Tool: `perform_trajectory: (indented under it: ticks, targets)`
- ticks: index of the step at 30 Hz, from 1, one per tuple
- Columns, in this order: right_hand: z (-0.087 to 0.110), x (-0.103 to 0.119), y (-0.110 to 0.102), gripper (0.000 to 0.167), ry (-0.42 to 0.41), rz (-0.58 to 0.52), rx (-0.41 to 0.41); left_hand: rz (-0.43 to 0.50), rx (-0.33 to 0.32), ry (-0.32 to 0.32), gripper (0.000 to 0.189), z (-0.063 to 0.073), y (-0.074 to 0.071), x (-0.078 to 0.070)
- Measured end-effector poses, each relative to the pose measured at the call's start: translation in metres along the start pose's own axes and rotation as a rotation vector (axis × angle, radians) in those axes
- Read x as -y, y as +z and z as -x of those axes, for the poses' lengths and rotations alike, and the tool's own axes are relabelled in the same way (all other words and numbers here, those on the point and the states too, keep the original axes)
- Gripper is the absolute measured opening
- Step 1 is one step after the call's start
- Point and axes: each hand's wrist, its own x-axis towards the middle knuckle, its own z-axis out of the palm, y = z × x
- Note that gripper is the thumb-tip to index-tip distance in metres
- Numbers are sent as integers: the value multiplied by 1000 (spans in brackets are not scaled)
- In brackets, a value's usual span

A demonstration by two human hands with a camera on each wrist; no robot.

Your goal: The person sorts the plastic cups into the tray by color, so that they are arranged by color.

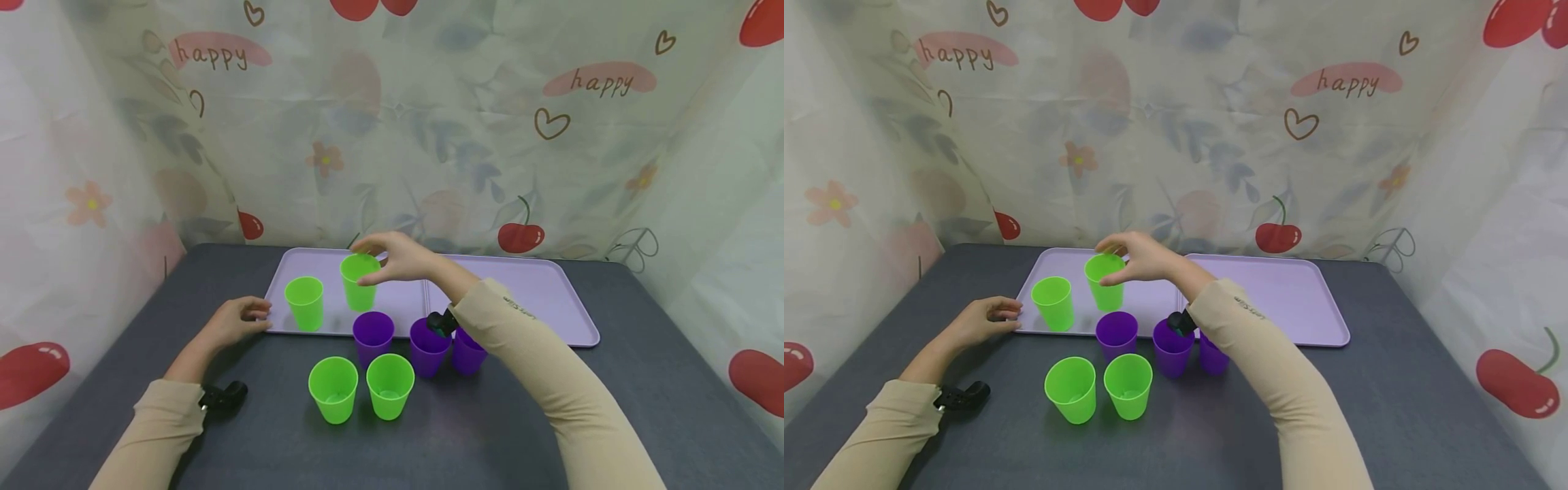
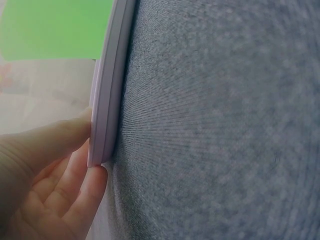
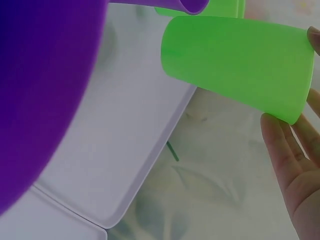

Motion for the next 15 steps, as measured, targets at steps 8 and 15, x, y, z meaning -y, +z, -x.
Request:
perform_trajectory:
  ticks: [8, 15]
  targets:
    - [-8, 0, 8, 55, 18, 3, 38, 5, 9, -20, 45, 0, 0, 0]
    - [-14, 3, 12, 56, 27, 24, 67, 7, 6, -21, 45, 1, 0, -1]
